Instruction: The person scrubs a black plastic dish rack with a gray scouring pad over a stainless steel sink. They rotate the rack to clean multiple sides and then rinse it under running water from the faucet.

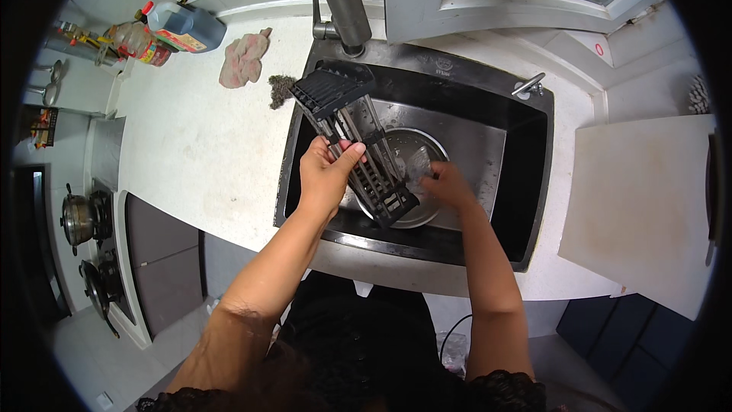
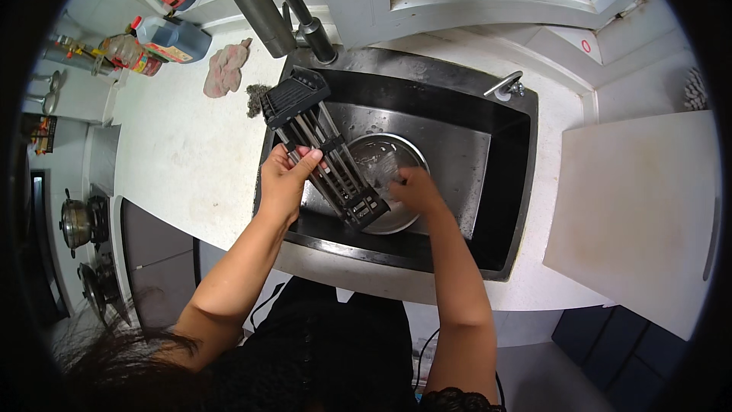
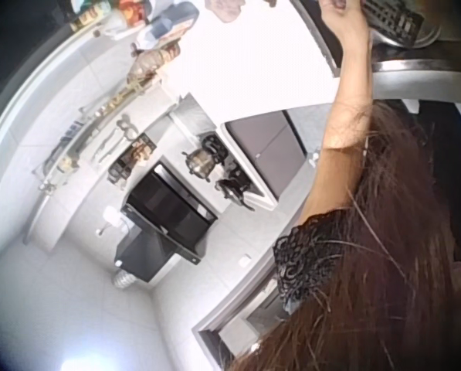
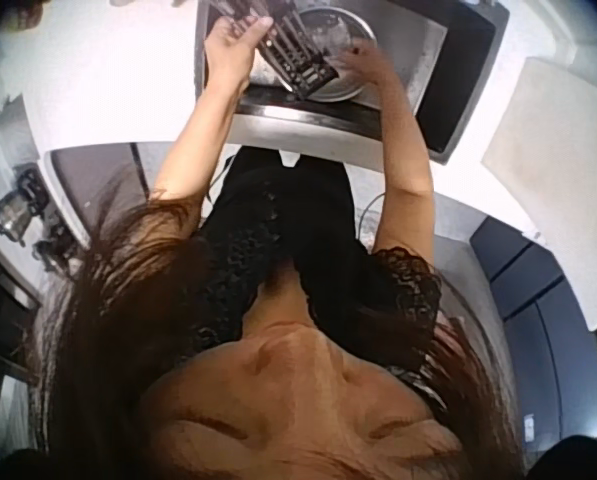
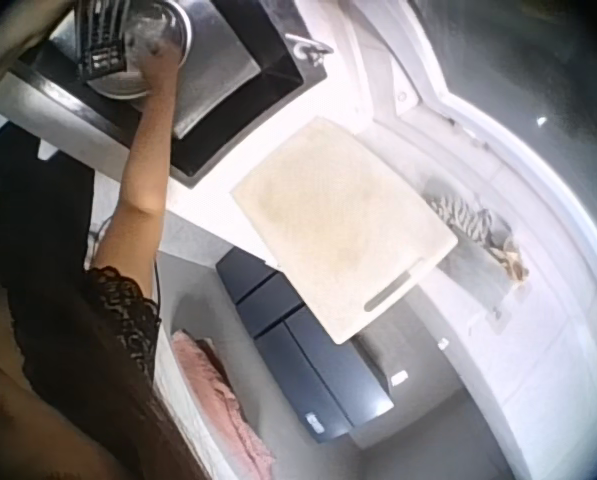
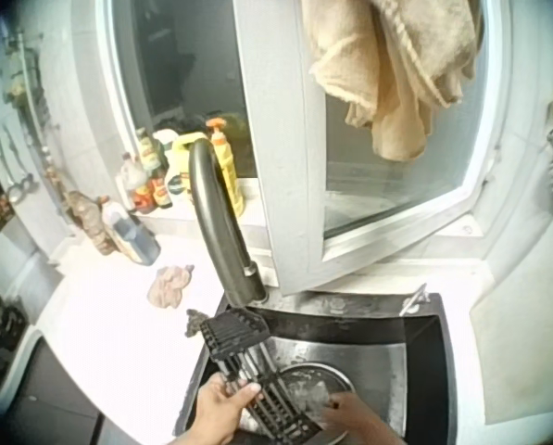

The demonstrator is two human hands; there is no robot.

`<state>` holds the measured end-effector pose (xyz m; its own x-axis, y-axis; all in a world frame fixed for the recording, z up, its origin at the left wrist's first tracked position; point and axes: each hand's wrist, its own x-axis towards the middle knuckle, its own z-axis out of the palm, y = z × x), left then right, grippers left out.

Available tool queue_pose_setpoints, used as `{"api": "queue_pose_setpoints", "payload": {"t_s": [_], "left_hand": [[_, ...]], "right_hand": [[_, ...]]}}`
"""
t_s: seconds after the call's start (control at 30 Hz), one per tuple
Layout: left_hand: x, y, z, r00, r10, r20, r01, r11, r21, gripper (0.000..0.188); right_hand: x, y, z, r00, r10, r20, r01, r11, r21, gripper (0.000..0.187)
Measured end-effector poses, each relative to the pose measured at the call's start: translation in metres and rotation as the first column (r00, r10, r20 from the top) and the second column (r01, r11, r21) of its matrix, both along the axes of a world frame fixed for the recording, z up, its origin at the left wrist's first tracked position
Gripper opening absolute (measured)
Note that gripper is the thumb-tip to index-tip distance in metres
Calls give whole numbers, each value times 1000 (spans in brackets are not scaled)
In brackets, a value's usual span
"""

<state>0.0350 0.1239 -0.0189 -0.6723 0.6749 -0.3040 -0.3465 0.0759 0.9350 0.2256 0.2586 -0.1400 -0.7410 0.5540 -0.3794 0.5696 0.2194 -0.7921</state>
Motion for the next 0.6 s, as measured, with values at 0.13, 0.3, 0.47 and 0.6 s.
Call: {"api": "queue_pose_setpoints", "payload": {"t_s": [0.13,0.3,0.47,0.6], "left_hand": [[0,-9,-5,999,-32,-26,32,999,12,15],[-1,-9,-6,998,-58,-1,58,996,61,14],[-9,-14,-6,999,-28,-16,29,998,56,15],[-2,-3,-5,1000,9,-20,-8,998,59,17]], "right_hand": [[-10,1,-78,980,66,190,-116,958,263,21],[5,-46,-200,991,-80,105,14,856,517,24],[3,-14,-72,970,-197,142,209,975,-76,19],[16,-15,22,860,-444,-250,374,883,-284,25]]}}
